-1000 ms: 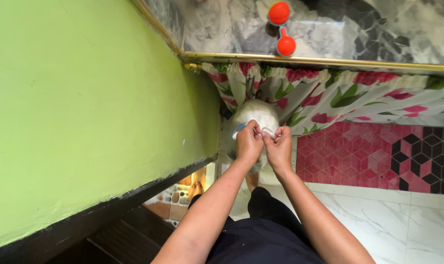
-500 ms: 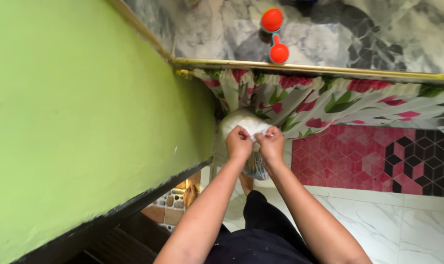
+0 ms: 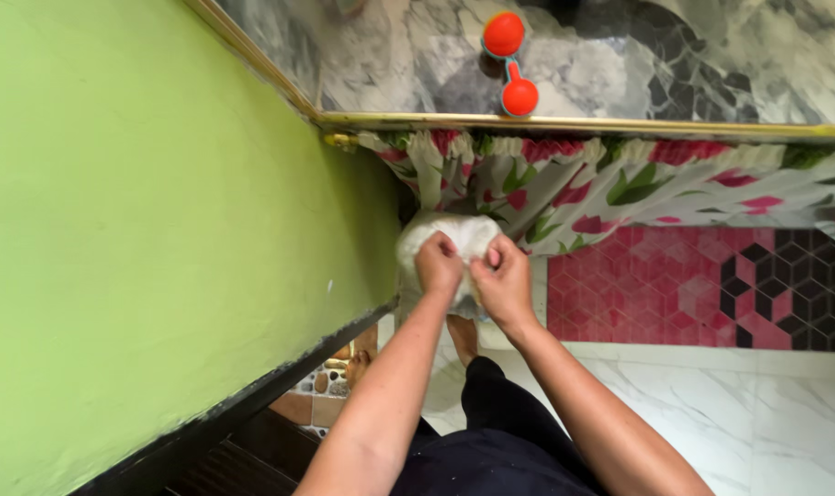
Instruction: The person washes clothes in a basin, scrubs a rug with a brush, and mixes detergent with water in another bucket.
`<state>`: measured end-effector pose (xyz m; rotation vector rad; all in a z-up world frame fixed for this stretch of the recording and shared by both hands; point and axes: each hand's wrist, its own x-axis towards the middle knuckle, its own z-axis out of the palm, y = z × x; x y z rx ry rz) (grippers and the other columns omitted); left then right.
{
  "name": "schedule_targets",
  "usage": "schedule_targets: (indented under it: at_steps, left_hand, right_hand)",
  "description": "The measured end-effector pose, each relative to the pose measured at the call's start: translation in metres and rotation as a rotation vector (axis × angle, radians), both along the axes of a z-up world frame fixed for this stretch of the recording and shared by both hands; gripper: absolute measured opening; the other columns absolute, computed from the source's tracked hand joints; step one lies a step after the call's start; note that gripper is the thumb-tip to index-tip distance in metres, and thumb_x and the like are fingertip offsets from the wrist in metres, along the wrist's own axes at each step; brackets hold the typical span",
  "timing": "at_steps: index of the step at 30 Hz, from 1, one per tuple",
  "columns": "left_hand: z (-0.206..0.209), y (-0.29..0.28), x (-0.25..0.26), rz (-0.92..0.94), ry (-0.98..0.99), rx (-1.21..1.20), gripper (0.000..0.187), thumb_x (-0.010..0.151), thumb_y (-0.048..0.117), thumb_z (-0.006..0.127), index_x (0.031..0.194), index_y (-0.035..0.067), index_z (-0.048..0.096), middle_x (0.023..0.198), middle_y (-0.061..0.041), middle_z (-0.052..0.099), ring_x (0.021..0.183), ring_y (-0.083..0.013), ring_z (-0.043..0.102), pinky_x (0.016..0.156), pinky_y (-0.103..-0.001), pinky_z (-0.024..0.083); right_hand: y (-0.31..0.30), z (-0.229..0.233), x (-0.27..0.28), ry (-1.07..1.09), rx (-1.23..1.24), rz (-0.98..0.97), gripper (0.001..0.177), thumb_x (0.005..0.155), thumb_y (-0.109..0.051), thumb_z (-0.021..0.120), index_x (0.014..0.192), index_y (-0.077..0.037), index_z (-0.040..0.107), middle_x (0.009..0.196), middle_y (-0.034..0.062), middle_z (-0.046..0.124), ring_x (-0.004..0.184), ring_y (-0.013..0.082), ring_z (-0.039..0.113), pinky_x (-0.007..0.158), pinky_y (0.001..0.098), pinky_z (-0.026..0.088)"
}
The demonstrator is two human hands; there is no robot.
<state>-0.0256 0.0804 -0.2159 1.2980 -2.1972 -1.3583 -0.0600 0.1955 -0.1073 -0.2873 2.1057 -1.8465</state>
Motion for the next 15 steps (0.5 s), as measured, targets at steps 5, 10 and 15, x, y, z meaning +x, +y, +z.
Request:
schedule_targets:
  at_steps: [5, 10, 15]
  left_hand:
    - [-0.017, -0.016, 0.014, -0.002, 0.008, -0.177, 0.016, 0.077, -0.006, 0.062, 0.079, 0.01, 0.066, 0.067, -0.01, 0.067, 0.067, -0.0276, 0.068, 0.065, -0.039, 0.052]
    - [-0.045, -0.047, 0.031, 0.061, -0.259, 0.174, 0.023, 0.068, 0.003, 0.083, 0.086, 0.01, 0.069, 0.073, -0.007, 0.068, 0.07, -0.0213, 0.069, 0.066, -0.037, 0.055]
    - [-0.044, -0.061, 0.071, 0.051, -0.188, 0.105, 0.022, 0.075, 0.011, 0.082, 0.094, 0.009, 0.072, 0.081, -0.006, 0.071, 0.077, -0.021, 0.07, 0.073, -0.036, 0.057]
  right_hand:
    - [-0.005, 0.013, 0.012, 0.115, 0.167, 0.089, 0.036, 0.086, -0.006, 0.071, 0.074, -0.007, 0.037, 0.062, 0.003, 0.038, 0.06, 0.0119, 0.036, 0.053, 0.0304, 0.035]
    - [-0.015, -0.016, -0.001, 0.21, 0.344, 0.226, 0.027, 0.086, -0.01, 0.072, 0.08, -0.005, 0.046, 0.06, 0.0139, 0.05, 0.056, 0.0311, 0.05, 0.055, 0.0414, 0.043]
    - [-0.033, -0.089, -0.033, 0.261, 0.494, 0.333, 0.016, 0.082, -0.01, 0.067, 0.083, -0.005, 0.052, 0.068, 0.0184, 0.062, 0.07, 0.0418, 0.064, 0.065, 0.0517, 0.049]
